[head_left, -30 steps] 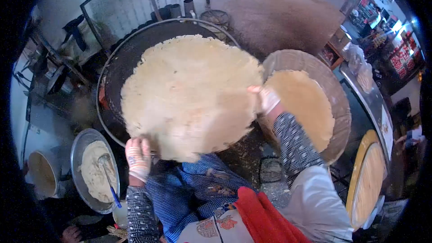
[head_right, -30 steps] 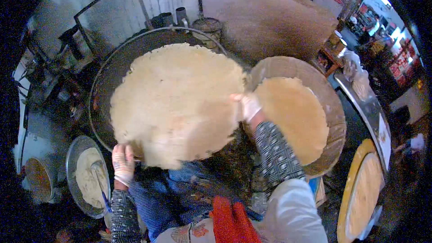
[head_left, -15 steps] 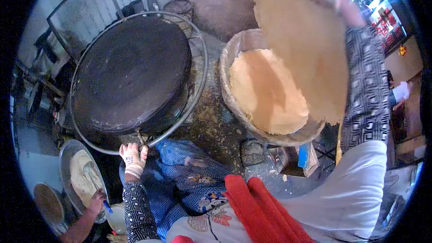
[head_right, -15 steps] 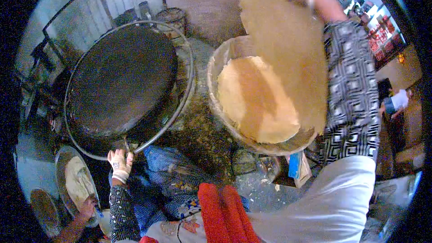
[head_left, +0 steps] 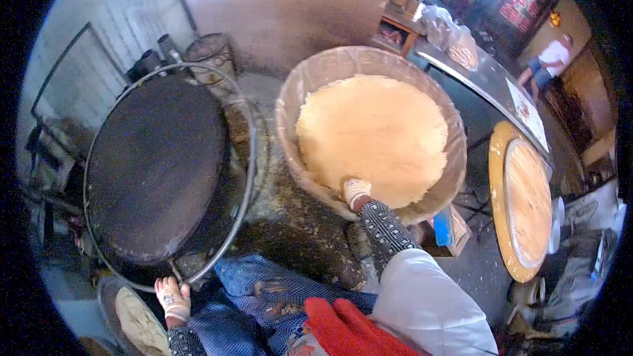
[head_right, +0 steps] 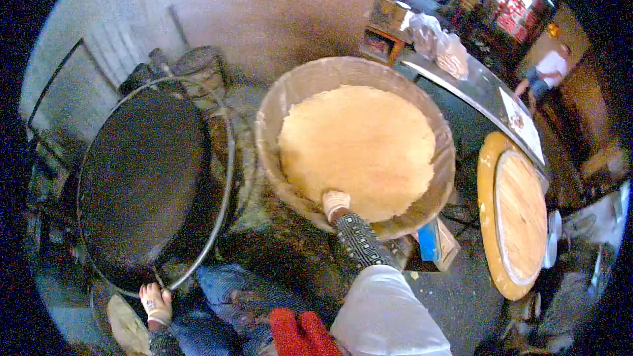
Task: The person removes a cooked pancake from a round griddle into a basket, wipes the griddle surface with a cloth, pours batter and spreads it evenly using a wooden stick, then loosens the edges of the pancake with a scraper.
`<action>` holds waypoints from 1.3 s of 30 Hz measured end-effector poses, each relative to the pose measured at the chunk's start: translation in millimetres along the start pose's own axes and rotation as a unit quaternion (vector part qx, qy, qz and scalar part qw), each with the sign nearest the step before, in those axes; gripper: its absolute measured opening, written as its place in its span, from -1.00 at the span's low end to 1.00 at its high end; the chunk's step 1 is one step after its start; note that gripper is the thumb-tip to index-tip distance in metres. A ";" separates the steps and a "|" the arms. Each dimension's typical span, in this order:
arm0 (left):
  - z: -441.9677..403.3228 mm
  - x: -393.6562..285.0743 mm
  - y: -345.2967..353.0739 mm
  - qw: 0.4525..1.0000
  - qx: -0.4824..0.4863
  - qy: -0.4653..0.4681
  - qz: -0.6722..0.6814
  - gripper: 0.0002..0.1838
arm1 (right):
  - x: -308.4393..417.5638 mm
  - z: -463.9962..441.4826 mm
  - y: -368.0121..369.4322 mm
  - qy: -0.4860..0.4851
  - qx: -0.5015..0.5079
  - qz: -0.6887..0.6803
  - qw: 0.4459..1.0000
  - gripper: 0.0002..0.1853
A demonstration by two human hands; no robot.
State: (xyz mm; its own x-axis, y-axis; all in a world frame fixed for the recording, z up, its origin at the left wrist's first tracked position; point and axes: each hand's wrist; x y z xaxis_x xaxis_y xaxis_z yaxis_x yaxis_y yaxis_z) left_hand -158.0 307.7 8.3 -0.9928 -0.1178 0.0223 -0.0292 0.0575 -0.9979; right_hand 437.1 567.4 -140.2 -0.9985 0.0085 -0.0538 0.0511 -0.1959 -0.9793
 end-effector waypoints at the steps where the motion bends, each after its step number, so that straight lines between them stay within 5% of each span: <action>1: 1.2 1.4 -4.9 1.000 0.000 -0.003 -0.006 -0.61 | 5.9 9.8 -26.1 0.007 0.092 -0.008 0.996 -0.65; 2: 1.4 3.0 -0.7 1.000 -0.002 -0.005 -0.011 -0.60 | -1.2 6.1 0.5 -0.035 -0.032 -0.017 0.999 -0.72; 4: 18.3 63.3 64.0 0.977 -0.170 0.113 -0.059 -0.54 | -17.9 -5.0 49.3 -0.158 -0.237 -0.043 0.958 -0.80; 5: 1.3 33.5 33.2 0.997 -0.031 0.037 -0.054 -0.53 | -11.8 -7.9 52.2 -0.124 -0.260 0.033 0.957 -0.77; 6: -8.5 4.8 -11.6 0.992 0.111 -0.040 -0.052 -0.52 | 1.3 2.1 -12.6 -0.032 -0.018 -0.046 0.998 -0.81; 8: -19.5 -4.0 -23.6 0.994 -0.011 0.098 -0.044 -0.64 | 3.2 -8.5 5.6 0.025 0.029 -0.120 0.992 -0.65; 9: -18.1 -6.9 -27.3 0.995 0.028 0.071 -0.069 -0.59 | 3.8 -9.1 4.6 0.005 0.076 -0.135 0.988 -0.54; 12: -16.3 -15.9 -29.1 0.991 0.092 0.025 -0.099 -0.54 | 13.4 27.8 -52.4 0.078 -0.030 -0.225 0.971 -0.60; 15: -15.9 -27.7 -0.1 0.984 0.147 -0.096 -0.035 -0.53 | 6.8 96.8 -92.8 -0.016 -0.303 -0.341 0.890 -0.64; 16: -8.0 -23.5 21.1 0.993 0.065 -0.067 -0.068 -0.56 | 2.3 123.6 -99.1 -0.052 -0.318 -0.372 0.871 -0.65; 18: -25.2 -77.5 9.4 0.993 0.061 -0.078 -0.071 -0.62 | -5.3 178.2 -91.5 -0.110 -0.340 -0.442 0.823 -0.68; 20: -49.8 -130.6 8.8 0.988 0.083 -0.114 -0.070 -0.42 | -1.8 224.1 -24.4 -0.064 -0.200 -0.416 0.885 -0.68; 21: -68.1 -160.7 6.5 0.975 0.138 -0.167 -0.045 -0.38 | -4.3 246.0 13.1 -0.047 -0.014 -0.372 0.927 -0.64; 23: -98.1 -220.8 -4.2 0.981 0.107 -0.153 0.044 -0.26 | -18.7 281.0 97.3 -0.098 0.245 -0.285 0.921 -0.54; 25: -97.1 -293.0 -28.2 0.991 -0.067 0.067 0.099 -0.41 | -34.9 297.6 77.9 0.033 0.325 -0.295 0.898 -0.51; 27: -61.0 -367.8 -69.4 0.883 0.121 0.048 0.450 -0.64 | -58.0 320.3 194.7 0.075 0.224 -0.320 0.917 -0.51; 29: -32.9 -398.5 -90.9 0.921 0.128 0.165 0.330 -0.62 | -81.8 342.8 369.2 0.042 0.022 -0.354 0.934 -0.52; 30: -27.4 -403.1 -93.3 0.934 0.085 0.260 0.229 -0.62 | -105.0 316.4 312.8 0.103 0.077 -0.354 0.926 -0.52; 34: -10.2 -294.8 -53.7 0.939 0.063 -0.072 0.331 -0.68 | -142.2 238.6 253.5 0.163 0.120 -0.330 0.922 -0.52; 36: 3.4 -222.0 -66.3 0.973 0.019 -0.138 0.183 -0.63 | -154.0 207.1 258.3 0.162 0.131 -0.304 0.930 -0.51; 39: 49.9 -160.4 -100.6 0.952 0.029 -0.277 0.125 -0.53 | -164.5 174.0 272.4 0.159 0.158 -0.266 0.938 -0.51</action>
State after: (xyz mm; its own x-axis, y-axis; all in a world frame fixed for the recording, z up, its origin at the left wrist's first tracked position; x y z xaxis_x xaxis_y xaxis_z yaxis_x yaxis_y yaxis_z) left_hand 10.0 271.3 102.1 -0.7538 -0.6135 -0.2354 0.2221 0.0993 -0.9700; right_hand 612.0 342.0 -364.1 -0.8228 0.4691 0.3210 -0.5105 -0.3615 -0.7802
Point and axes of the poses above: each hand's wrist, its own z-axis away from the middle knuckle, its own y-axis out of the palm, x = y × z, and after that the axes turned 6 degrees about -x, right-handed
